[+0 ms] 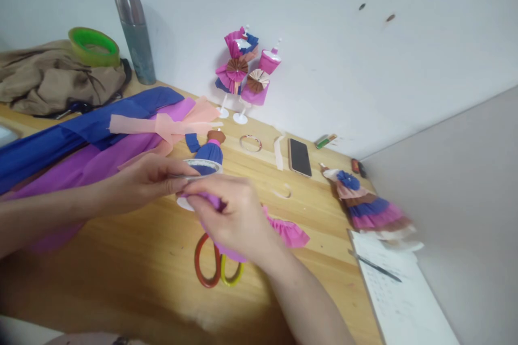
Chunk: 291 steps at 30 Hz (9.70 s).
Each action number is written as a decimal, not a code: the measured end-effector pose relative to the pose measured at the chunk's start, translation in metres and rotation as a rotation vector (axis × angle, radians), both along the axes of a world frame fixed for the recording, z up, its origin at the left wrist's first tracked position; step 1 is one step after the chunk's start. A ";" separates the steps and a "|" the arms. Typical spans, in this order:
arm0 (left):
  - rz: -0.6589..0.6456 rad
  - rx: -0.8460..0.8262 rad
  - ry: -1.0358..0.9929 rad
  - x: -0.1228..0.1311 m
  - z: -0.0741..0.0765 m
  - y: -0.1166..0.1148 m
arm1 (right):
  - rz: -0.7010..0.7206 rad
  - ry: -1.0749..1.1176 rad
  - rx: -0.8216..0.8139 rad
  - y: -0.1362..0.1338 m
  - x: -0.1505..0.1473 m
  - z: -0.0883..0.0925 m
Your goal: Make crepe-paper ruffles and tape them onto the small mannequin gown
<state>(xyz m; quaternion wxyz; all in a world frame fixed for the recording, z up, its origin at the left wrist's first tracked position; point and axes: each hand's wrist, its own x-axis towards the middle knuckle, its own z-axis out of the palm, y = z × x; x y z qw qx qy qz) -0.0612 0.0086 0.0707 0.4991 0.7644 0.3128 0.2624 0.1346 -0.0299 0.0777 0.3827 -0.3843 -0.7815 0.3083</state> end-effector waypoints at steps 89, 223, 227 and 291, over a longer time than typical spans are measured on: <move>0.258 0.100 -0.128 0.008 -0.017 -0.008 | -0.339 0.025 0.143 0.008 -0.009 -0.022; 0.371 0.167 -0.061 0.013 -0.028 -0.008 | -0.121 -0.110 0.038 0.014 0.006 -0.004; 0.363 0.157 -0.083 0.013 -0.029 -0.009 | -0.097 -0.103 0.040 0.015 0.007 -0.005; 0.103 0.068 0.053 0.003 -0.028 0.014 | -0.131 -0.235 -0.039 0.019 0.015 -0.007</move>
